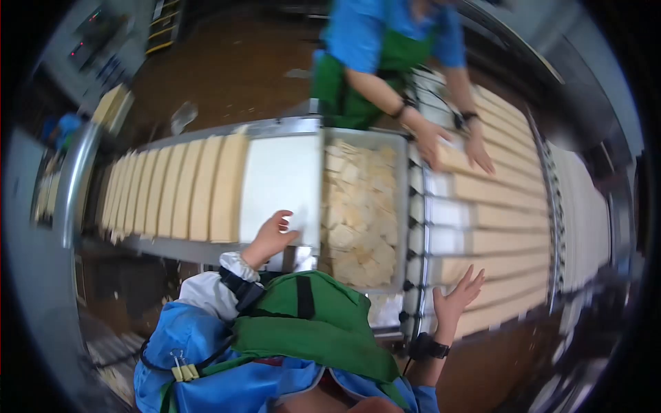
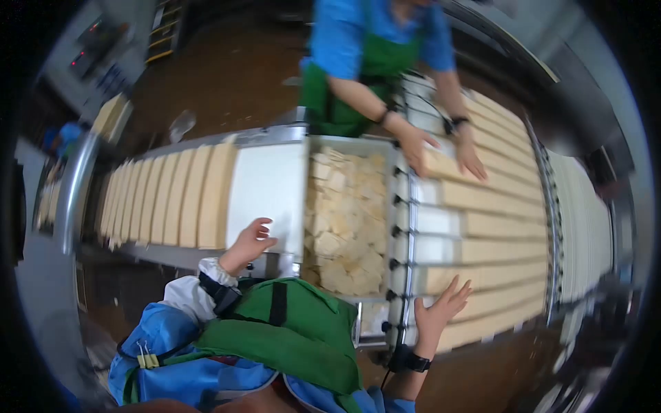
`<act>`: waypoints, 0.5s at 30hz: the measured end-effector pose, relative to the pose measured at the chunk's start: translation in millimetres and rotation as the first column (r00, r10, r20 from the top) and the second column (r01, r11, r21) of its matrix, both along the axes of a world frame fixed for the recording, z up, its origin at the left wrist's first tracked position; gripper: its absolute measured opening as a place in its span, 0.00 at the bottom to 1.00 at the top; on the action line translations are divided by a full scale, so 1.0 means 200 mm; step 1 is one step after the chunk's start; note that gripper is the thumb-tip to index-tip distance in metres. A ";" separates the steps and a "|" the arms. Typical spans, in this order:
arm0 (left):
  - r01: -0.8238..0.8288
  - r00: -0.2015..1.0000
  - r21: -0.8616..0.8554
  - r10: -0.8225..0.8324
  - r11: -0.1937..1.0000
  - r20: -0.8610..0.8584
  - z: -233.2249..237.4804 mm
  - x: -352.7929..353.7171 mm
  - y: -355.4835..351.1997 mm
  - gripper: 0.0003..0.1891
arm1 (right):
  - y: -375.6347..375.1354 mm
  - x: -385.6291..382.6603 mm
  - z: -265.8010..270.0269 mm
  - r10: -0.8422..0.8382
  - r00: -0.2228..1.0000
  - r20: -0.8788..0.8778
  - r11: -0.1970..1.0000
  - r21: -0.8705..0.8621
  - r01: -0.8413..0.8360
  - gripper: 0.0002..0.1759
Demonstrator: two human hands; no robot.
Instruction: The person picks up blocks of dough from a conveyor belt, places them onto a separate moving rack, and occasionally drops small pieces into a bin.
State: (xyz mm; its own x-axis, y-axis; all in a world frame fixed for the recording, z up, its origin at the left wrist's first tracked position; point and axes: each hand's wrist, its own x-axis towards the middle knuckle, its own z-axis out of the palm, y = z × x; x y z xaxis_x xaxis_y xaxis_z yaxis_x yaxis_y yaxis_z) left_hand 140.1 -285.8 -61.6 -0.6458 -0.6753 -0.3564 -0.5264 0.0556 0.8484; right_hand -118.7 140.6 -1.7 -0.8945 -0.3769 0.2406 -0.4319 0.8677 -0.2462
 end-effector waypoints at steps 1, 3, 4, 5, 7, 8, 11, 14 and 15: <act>-0.069 0.998 0.058 0.069 0.996 0.007 -0.03 0.06 -0.01 0.33 | -0.19 -0.04 -0.04 0.155 0.987 0.050 0.987 -0.057 -0.153 0.63; -0.215 0.976 0.178 0.219 0.960 -0.004 -0.12 0.28 -0.12 0.37 | -0.77 -0.02 -0.16 0.454 0.884 0.113 0.886 -0.167 -0.433 0.56; -0.267 0.962 0.235 0.275 0.934 0.002 -0.10 0.36 -0.12 0.38 | -1.00 0.03 -0.16 0.552 0.820 0.150 0.832 -0.171 -0.528 0.51; -0.310 0.947 0.293 0.320 0.905 0.012 -0.09 0.42 -0.11 0.40 | -1.22 0.09 -0.16 0.634 0.750 0.189 0.773 -0.177 -0.609 0.46; -0.402 0.909 0.331 0.416 0.854 0.030 -0.12 0.58 -0.15 0.43 | -1.66 0.28 -0.16 0.777 0.569 0.271 0.628 -0.264 -0.732 0.39; -0.440 0.889 0.350 0.455 0.827 0.041 -0.13 0.65 -0.18 0.44 | -1.87 0.35 -0.19 0.834 0.483 0.267 0.548 -0.300 -0.781 0.37; -0.486 0.869 0.338 0.488 0.806 0.086 -0.21 0.73 -0.26 0.47 | -2.47 0.51 -0.40 0.910 0.310 0.275 0.393 -0.337 -0.856 0.36; -0.492 0.868 0.317 0.485 0.811 0.104 -0.20 0.85 -0.32 0.51 | -2.98 0.72 -0.48 0.920 0.294 0.259 0.358 -0.249 -0.900 0.37; -0.481 0.870 0.337 0.487 0.810 0.070 -0.22 0.88 -0.33 0.53 | -3.11 0.77 -0.47 0.916 0.305 0.262 0.365 -0.226 -0.903 0.38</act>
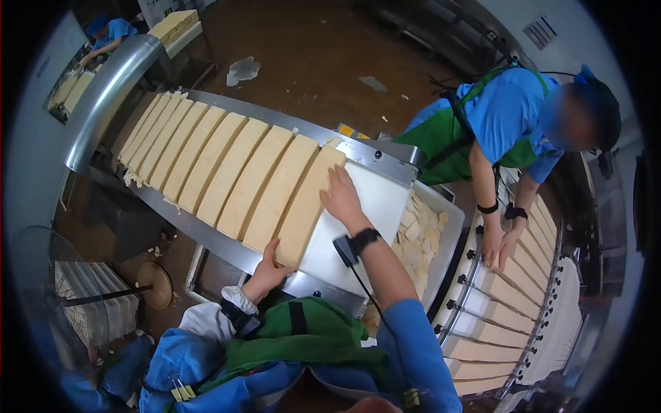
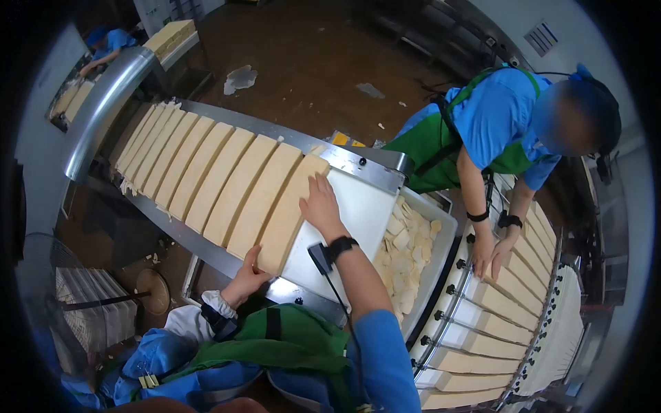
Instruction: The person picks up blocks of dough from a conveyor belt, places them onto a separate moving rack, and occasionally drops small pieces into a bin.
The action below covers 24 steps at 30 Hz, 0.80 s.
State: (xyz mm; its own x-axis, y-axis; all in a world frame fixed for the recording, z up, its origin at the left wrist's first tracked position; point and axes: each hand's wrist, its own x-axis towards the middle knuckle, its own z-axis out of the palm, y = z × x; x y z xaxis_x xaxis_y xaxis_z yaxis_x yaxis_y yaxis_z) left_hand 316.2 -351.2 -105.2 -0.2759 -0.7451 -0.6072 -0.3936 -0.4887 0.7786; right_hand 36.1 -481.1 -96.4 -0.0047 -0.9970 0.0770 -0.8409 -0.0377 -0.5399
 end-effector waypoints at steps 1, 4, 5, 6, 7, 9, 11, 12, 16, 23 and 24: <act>-0.001 0.999 0.002 0.002 1.000 -0.041 -0.01 0.03 -0.01 0.55 | -0.10 0.05 -0.01 -0.019 0.999 -0.033 1.000 -0.012 0.019 0.39; 0.041 0.990 0.154 -0.020 0.987 -0.136 -0.05 -0.01 -0.08 0.55 | -0.27 0.06 -0.20 -0.084 0.986 -0.146 0.996 -0.019 0.082 0.41; 0.035 0.981 0.175 -0.001 0.984 -0.192 -0.06 0.01 -0.07 0.54 | -0.29 0.08 -0.22 -0.099 0.980 -0.174 0.995 0.009 0.102 0.42; 0.054 0.975 0.191 -0.010 0.980 -0.221 -0.07 0.03 -0.07 0.55 | -0.29 0.09 -0.24 -0.114 0.973 -0.201 0.992 0.033 0.123 0.43; 0.042 0.963 0.229 0.022 0.973 -0.267 -0.04 0.04 -0.08 0.55 | -0.28 0.12 -0.23 -0.120 0.966 -0.227 0.991 0.036 0.131 0.42; 0.035 0.925 0.296 0.081 0.955 -0.371 -0.11 -0.01 -0.14 0.56 | -0.27 0.08 -0.32 -0.140 0.945 -0.295 0.987 0.029 0.155 0.42; 0.068 0.914 0.374 0.092 0.925 -0.394 -0.09 0.01 -0.16 0.57 | -0.30 0.09 -0.27 -0.166 0.940 -0.297 0.986 -0.038 0.162 0.41; 0.087 0.909 0.411 0.096 0.907 -0.405 -0.08 0.01 -0.17 0.57 | -0.32 0.08 -0.26 -0.182 0.937 -0.297 0.983 -0.073 0.168 0.40; 0.047 0.913 0.586 0.203 0.809 -0.354 0.00 -0.06 -0.23 0.59 | -0.46 0.05 -0.18 -0.321 0.899 -0.297 0.947 -0.080 0.312 0.34; 0.168 0.958 0.081 -0.143 0.983 -0.250 -0.21 -0.18 -0.18 0.52 | -0.19 -0.22 0.00 -0.411 0.773 -0.483 0.804 0.208 0.558 0.43; 0.208 0.944 -0.134 -0.234 0.969 -0.230 -0.30 -0.20 -0.15 0.52 | -0.06 -0.32 -0.09 -0.502 0.725 -0.471 0.813 0.029 0.582 0.47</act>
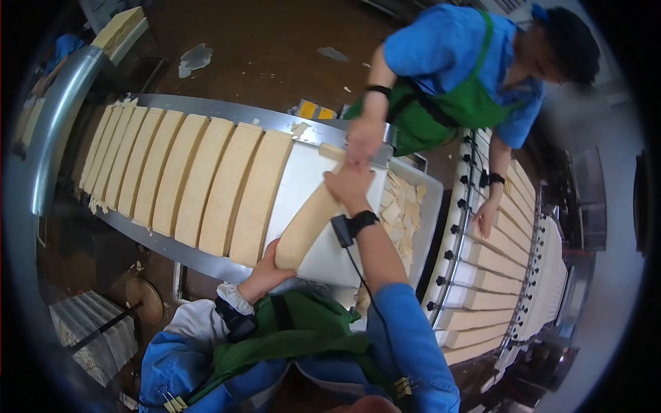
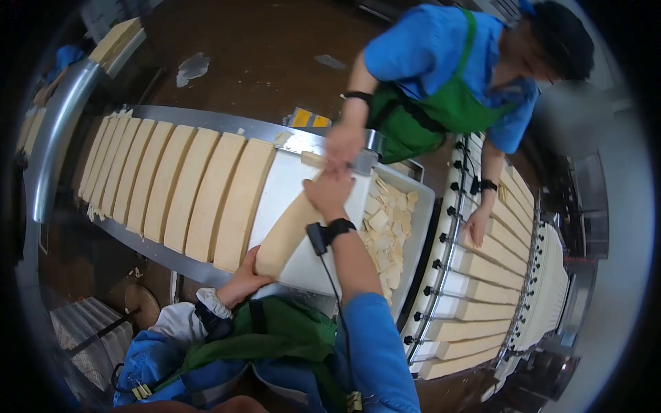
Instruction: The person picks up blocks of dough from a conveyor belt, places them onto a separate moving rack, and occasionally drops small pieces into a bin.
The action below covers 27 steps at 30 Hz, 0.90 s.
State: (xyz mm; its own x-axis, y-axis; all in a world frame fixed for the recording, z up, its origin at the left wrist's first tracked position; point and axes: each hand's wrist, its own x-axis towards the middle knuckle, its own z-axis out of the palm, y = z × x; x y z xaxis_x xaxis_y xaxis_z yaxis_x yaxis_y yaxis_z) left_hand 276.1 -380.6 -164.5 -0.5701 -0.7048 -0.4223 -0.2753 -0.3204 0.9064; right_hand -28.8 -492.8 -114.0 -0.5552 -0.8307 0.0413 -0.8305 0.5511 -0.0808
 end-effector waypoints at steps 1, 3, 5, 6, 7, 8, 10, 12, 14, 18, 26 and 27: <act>0.081 0.995 -0.068 -0.077 0.994 0.059 0.05 -0.03 -0.01 0.52 | 0.11 -0.10 0.06 -0.088 0.996 0.013 0.990 0.113 0.086 0.49; 0.251 0.956 -0.192 -0.212 0.949 0.203 0.25 -0.07 -0.09 0.53 | 0.34 -0.27 0.14 -0.225 0.964 0.139 0.958 0.212 0.192 0.54; 0.380 0.880 -0.230 -0.273 0.896 0.389 0.30 -0.13 -0.14 0.54 | 0.60 -0.41 0.14 -0.321 0.878 0.355 0.945 0.186 0.270 0.60; 0.450 0.829 -0.242 -0.301 0.860 0.472 0.31 -0.17 -0.13 0.54 | 0.71 -0.43 0.13 -0.352 0.814 0.461 0.935 0.219 0.281 0.62; 0.475 0.801 -0.261 -0.290 0.841 0.524 0.31 -0.20 -0.11 0.54 | 0.81 -0.42 0.16 -0.385 0.736 0.557 0.923 0.249 0.294 0.64; 0.504 0.773 -0.282 -0.280 0.817 0.570 0.29 -0.21 -0.11 0.54 | 0.91 -0.41 0.18 -0.413 0.645 0.642 0.910 0.275 0.310 0.66; 0.524 0.765 -0.350 -0.248 0.776 0.594 0.24 -0.24 -0.12 0.54 | 1.14 -0.31 0.10 0.083 0.787 0.611 0.982 -0.185 0.041 0.67; 0.517 0.772 -0.425 -0.190 0.743 0.606 0.21 -0.26 -0.10 0.50 | 1.22 -0.17 0.33 -0.010 0.866 0.500 0.978 0.186 -0.096 0.63; 0.522 0.770 -0.467 -0.159 0.714 0.618 0.16 -0.25 -0.09 0.46 | 1.33 -0.09 0.22 -0.112 0.903 0.415 0.988 0.140 0.058 0.52; 0.527 0.804 -0.434 -0.265 0.731 0.532 0.21 -0.39 -0.04 0.40 | 1.55 -0.08 0.17 -0.188 0.930 0.316 0.976 -0.044 0.212 0.37; 0.507 0.856 -0.657 -0.415 0.558 0.308 0.66 -1.17 0.42 0.38 | 2.22 -0.80 0.71 -0.336 0.923 0.187 0.925 -0.121 0.361 0.37; 0.490 0.861 -0.658 -0.434 0.572 0.264 0.69 -1.28 0.48 0.40 | 2.29 -0.93 0.77 -0.374 0.905 0.205 0.917 -0.063 0.393 0.41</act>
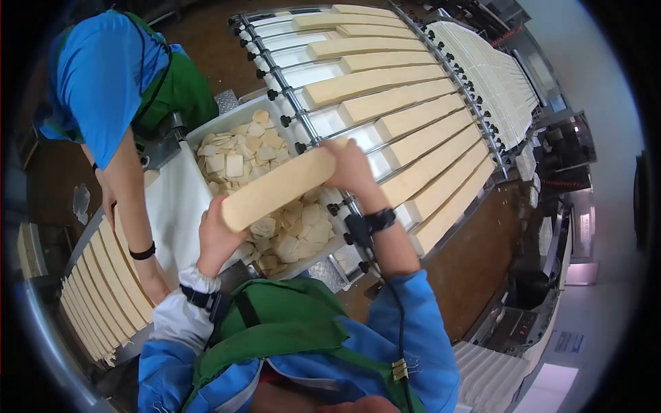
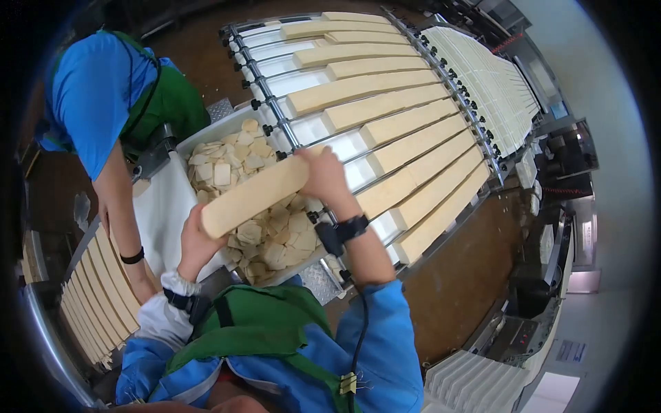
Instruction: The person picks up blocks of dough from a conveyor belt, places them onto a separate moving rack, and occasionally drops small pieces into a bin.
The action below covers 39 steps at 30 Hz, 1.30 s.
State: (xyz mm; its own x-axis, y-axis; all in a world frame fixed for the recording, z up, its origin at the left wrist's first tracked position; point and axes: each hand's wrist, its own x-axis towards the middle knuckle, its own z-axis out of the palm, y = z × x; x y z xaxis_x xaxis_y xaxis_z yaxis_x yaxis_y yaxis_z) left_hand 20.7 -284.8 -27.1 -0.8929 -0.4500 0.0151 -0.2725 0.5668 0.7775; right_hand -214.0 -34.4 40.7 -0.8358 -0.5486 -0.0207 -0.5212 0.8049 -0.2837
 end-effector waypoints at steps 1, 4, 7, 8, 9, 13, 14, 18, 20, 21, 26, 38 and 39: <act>0.010 0.999 0.031 -0.009 0.999 -0.036 0.03 -0.10 0.05 0.41 | 0.07 -0.12 0.01 0.016 0.999 0.029 1.000 -0.004 -0.016 0.43; 0.015 1.000 0.001 -0.015 1.000 -0.003 0.18 -0.35 0.21 0.40 | 0.24 -0.49 -0.06 0.085 0.984 0.154 0.996 -0.033 -0.081 0.48; 0.051 0.994 0.037 -0.054 0.998 0.095 0.22 -0.50 0.27 0.45 | 0.33 -0.78 -0.27 0.153 0.919 0.364 0.988 -0.064 -0.139 0.53; 0.074 0.990 0.015 -0.075 0.997 0.120 0.25 -0.54 0.29 0.45 | 0.36 -0.84 -0.33 0.174 0.898 0.403 0.984 -0.090 -0.151 0.55; 0.071 0.990 -0.031 -0.066 0.997 0.126 0.28 -0.57 0.31 0.46 | 0.38 -0.89 -0.40 0.194 0.875 0.443 0.980 -0.117 -0.158 0.56; 0.069 0.990 -0.119 -0.054 0.990 0.127 0.42 -0.67 0.41 0.48 | 0.44 -0.86 -0.42 0.068 0.913 0.402 0.995 -0.089 -0.035 0.55; 0.068 0.992 -0.113 -0.055 0.991 0.116 0.44 -0.69 0.43 0.48 | 0.45 -0.82 -0.43 0.048 0.989 0.139 0.997 -0.065 -0.039 0.53; -0.008 1.000 0.129 0.004 0.992 0.030 0.25 -0.82 0.53 0.48 | 0.43 -0.55 -0.40 -0.010 0.941 -0.339 0.967 -0.241 -0.077 0.40; -0.084 0.995 0.207 0.070 0.975 0.076 0.17 -0.88 0.58 0.48 | 0.38 -0.40 -0.32 -0.055 0.979 -0.197 0.915 -0.402 -0.030 0.34; -0.108 0.993 0.194 0.096 0.975 0.070 0.16 -0.90 0.59 0.47 | 0.34 -0.32 -0.28 -0.086 0.992 -0.087 0.896 -0.442 0.039 0.31; -0.174 0.984 0.264 0.156 0.949 0.086 0.05 -0.88 0.58 0.40 | 0.18 -0.15 -0.27 -0.170 0.985 -0.002 0.859 -0.490 0.147 0.24; -0.005 0.960 0.778 0.221 0.629 -0.173 -0.22 -0.76 0.49 0.20 | -0.03 -0.11 -0.30 -0.085 0.996 -0.005 0.857 -0.511 0.070 0.46; -0.059 0.964 0.703 0.223 0.709 -0.144 -0.21 -0.75 0.51 0.19 | -0.04 -0.10 -0.28 -0.082 0.997 0.005 0.887 -0.455 0.075 0.51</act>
State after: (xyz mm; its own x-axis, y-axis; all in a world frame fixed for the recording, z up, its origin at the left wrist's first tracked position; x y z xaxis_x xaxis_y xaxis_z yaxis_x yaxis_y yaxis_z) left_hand -130.2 -183.4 -69.1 -0.8305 -0.5280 -0.1776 -0.0953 -0.1793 0.9792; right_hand -234.3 -42.8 -14.6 -0.8749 -0.4275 0.2274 -0.4684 0.6282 -0.6212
